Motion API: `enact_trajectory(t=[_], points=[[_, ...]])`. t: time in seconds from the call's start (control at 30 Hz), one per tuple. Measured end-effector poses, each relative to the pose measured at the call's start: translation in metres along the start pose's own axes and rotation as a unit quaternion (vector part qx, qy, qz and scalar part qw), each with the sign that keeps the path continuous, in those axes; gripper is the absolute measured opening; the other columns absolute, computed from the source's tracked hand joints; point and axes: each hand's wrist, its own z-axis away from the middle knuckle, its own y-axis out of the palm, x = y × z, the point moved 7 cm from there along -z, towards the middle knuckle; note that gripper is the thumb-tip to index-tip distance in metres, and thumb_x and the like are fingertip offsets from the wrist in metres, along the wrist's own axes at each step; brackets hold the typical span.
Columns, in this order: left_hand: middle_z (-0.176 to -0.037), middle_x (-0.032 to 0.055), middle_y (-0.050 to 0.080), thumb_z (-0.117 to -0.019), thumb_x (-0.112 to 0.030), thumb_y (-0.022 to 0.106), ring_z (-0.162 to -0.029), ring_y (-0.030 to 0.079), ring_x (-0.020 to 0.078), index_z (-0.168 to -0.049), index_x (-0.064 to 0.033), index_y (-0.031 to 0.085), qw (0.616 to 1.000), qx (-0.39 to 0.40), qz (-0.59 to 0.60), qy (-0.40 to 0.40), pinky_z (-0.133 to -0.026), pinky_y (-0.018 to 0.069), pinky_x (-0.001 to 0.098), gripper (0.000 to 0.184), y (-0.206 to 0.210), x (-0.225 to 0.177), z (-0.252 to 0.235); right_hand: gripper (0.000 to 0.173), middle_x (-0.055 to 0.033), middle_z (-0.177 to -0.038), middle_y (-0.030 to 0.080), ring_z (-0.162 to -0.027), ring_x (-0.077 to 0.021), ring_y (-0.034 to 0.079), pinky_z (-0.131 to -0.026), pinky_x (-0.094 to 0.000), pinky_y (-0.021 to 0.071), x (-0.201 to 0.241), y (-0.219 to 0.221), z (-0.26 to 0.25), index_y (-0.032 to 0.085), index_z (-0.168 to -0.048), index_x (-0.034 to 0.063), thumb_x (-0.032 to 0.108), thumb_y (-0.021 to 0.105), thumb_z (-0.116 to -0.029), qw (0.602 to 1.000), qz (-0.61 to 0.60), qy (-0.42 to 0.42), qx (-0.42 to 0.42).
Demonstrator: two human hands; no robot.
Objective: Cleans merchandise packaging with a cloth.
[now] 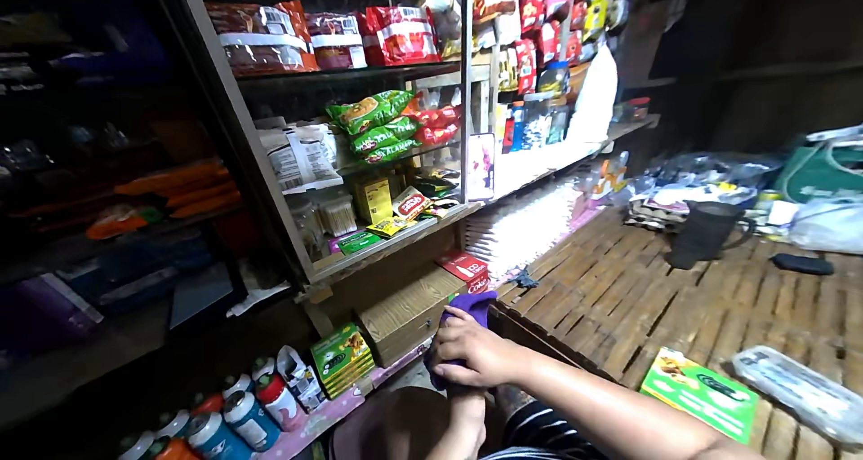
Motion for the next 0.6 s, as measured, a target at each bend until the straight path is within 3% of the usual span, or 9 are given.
enact_trajectory(t=[0.07,0.2,0.3,0.37,0.47,0.6], points=[[-0.113,0.0122,0.062,-0.0830,0.014,0.066,-0.103,0.061,0.0115,-0.125,0.0061,0.054,1.000,-0.011,0.014,0.021,-0.090,0.0532,0.0281,0.045,0.000,-0.001,-0.005,0.045,-0.0082,-0.102,0.073,-0.110,-0.0271,0.066,-0.116,-0.0602,0.0313,-0.005,-0.003,-0.003,0.076,-0.098,0.0130,0.043,0.044,-0.1058,1.000,0.001,-0.005,-0.003],[-0.091,0.0095,0.067,-0.0745,0.012,0.058,-0.083,0.066,0.0122,-0.108,0.0044,0.058,1.000,0.008,0.027,0.000,-0.074,0.0558,0.0294,0.034,0.005,-0.003,-0.007,0.047,-0.0094,-0.106,0.074,-0.112,-0.0266,0.067,-0.116,-0.0572,0.0332,-0.045,-0.013,0.000,0.077,-0.102,0.0107,0.044,0.044,-0.1061,0.995,0.021,0.089,-0.028],[-0.093,0.0113,0.068,-0.0739,0.011,0.057,-0.080,0.067,0.0138,-0.114,0.0053,0.054,0.998,0.025,0.047,-0.022,-0.072,0.0574,0.0306,0.040,0.010,-0.002,-0.004,0.045,-0.0087,-0.105,0.075,-0.110,-0.0248,0.067,-0.108,-0.0503,0.0438,-0.081,-0.022,0.012,0.077,-0.101,0.0099,0.040,0.045,-0.1051,0.984,0.018,0.143,-0.106],[-0.100,0.0123,0.067,-0.0750,0.012,0.057,-0.086,0.067,0.0146,-0.120,0.0054,0.053,0.997,0.033,0.056,-0.037,-0.076,0.0574,0.0308,0.046,0.012,-0.002,-0.001,0.039,-0.0100,-0.110,0.074,-0.113,-0.0225,0.065,-0.105,-0.0442,0.0475,-0.101,-0.025,0.024,0.077,-0.105,0.0074,0.034,0.049,-0.1046,0.967,-0.036,0.180,-0.175],[-0.100,0.0129,0.068,-0.0732,0.011,0.057,-0.087,0.068,0.0154,-0.120,0.0053,0.052,0.996,0.031,0.076,-0.036,-0.076,0.0582,0.0323,0.047,0.012,-0.002,0.000,0.037,-0.0132,-0.123,0.068,-0.122,-0.0199,0.060,-0.108,-0.0386,0.0464,-0.113,-0.024,0.039,0.070,-0.124,0.0043,0.028,0.048,-0.1052,0.927,-0.125,0.234,-0.266],[-0.106,0.0149,0.066,-0.0776,0.010,0.056,-0.094,0.068,0.0180,-0.124,0.0051,0.049,0.992,0.019,0.127,-0.013,-0.083,0.0581,0.0345,0.048,0.010,-0.006,0.000,0.050,-0.0228,-0.151,0.048,-0.143,-0.0293,0.044,-0.119,-0.0441,0.0367,-0.105,-0.010,0.052,0.056,-0.139,-0.0030,0.033,0.047,-0.1042,0.920,-0.093,0.216,-0.313]])
